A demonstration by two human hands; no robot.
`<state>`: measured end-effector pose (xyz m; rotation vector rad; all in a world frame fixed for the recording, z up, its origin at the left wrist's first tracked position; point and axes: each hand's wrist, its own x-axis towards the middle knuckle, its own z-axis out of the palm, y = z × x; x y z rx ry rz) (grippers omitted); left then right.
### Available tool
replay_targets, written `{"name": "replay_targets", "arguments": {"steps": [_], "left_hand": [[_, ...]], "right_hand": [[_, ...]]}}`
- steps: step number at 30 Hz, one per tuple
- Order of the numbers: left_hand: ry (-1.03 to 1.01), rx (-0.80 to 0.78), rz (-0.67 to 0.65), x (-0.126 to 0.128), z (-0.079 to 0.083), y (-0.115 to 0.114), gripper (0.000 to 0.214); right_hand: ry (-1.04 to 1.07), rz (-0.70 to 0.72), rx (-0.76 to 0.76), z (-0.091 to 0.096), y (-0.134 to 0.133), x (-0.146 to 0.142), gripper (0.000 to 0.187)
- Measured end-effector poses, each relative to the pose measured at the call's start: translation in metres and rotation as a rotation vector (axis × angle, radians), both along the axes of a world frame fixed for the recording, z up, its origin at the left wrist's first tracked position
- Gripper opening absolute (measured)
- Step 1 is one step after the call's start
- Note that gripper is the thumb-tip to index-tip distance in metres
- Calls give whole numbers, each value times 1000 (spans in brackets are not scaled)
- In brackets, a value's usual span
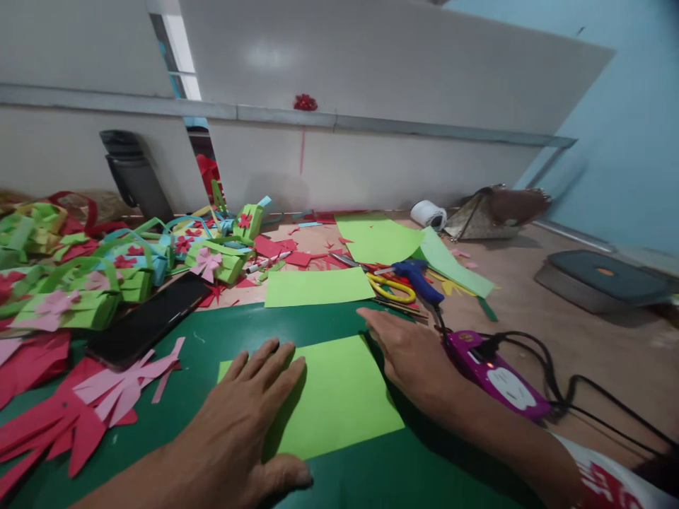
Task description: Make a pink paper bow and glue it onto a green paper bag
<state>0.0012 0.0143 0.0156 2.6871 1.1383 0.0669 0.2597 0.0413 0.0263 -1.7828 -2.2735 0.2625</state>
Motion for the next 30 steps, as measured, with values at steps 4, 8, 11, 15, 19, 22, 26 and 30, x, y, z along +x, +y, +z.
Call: {"name": "replay_targets", "arguments": {"steps": [4, 8, 11, 15, 19, 22, 26, 30], "left_hand": [[-12, 107, -35, -3, -8, 1, 75], [-20, 165, -35, -3, -15, 0, 71], [-17, 154, -27, -2, -16, -1, 72], [12, 112, -10, 1, -14, 0, 76], [27, 115, 14, 1, -15, 0, 74], [-7, 184, 7, -1, -23, 1, 72], [-160, 383, 2, -4, -28, 1, 55], [-315, 302, -162, -3, -22, -4, 22]], "right_hand": [[87, -9, -50, 0, 1, -1, 47], [220, -1, -91, 0, 3, -1, 37], [288, -13, -85, 1, 5, 1, 35], [308, -71, -37, 3, 5, 3, 37], [337, -81, -64, 3, 5, 3, 38], [323, -112, 22, 5, 1, -2, 37], [252, 0, -48, 13, -12, -18, 8], [291, 133, -495, 16, -19, -31, 13]]}}
